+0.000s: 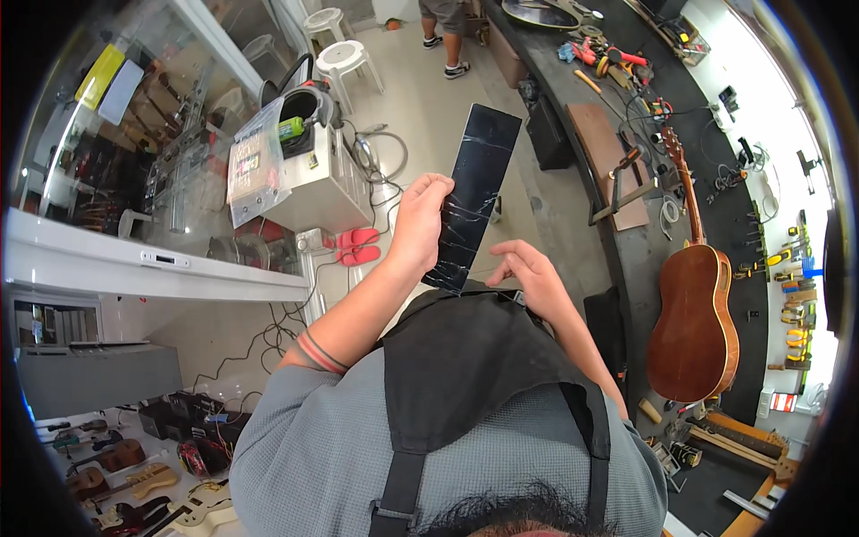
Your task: The person sands a black rectangular piece of material and fits it against the body of an acoustic guitar. They then use a digital caliper to measure the thickness of the guitar body near the soundhole.
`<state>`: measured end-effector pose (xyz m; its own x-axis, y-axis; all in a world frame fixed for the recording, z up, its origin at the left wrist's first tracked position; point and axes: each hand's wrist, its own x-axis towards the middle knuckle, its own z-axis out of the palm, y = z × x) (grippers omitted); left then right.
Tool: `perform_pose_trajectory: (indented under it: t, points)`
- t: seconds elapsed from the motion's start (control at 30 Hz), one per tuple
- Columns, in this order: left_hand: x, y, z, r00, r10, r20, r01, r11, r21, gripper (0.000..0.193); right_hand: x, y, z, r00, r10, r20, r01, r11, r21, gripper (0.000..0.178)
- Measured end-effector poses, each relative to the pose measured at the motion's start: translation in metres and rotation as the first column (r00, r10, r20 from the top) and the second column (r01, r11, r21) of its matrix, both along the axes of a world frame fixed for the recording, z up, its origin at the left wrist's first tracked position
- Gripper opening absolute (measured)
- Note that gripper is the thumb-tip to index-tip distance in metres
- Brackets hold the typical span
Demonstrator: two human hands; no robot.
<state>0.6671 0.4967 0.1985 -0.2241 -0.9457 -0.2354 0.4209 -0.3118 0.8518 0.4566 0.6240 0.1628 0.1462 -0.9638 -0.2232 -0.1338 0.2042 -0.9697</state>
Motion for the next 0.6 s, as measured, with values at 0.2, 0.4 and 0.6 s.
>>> perform_pose_trajectory:
  t: [0.2, 0.4, 0.6]
  points:
    - [-0.085, 0.021, 0.006, 0.996, -0.086, -0.01, 0.086, 0.996, 0.007, 0.009, -0.06, 0.017, 0.007, 0.944, -0.231, 0.233, 0.259, 0.961, -0.097, 0.032]
    - [-0.183, 0.05, 0.013, 0.981, -0.19, -0.028, 0.187, 0.979, -0.086, 0.011, -0.109, 0.016, 0.033, 0.834, -0.451, 0.319, 0.515, 0.843, -0.156, 0.029]
    - [-0.267, 0.088, 0.006, 0.956, -0.283, 0.073, 0.293, 0.935, -0.203, 0.011, -0.173, 0.026, 0.049, 0.725, -0.634, 0.27, 0.68, 0.722, -0.131, 0.027]
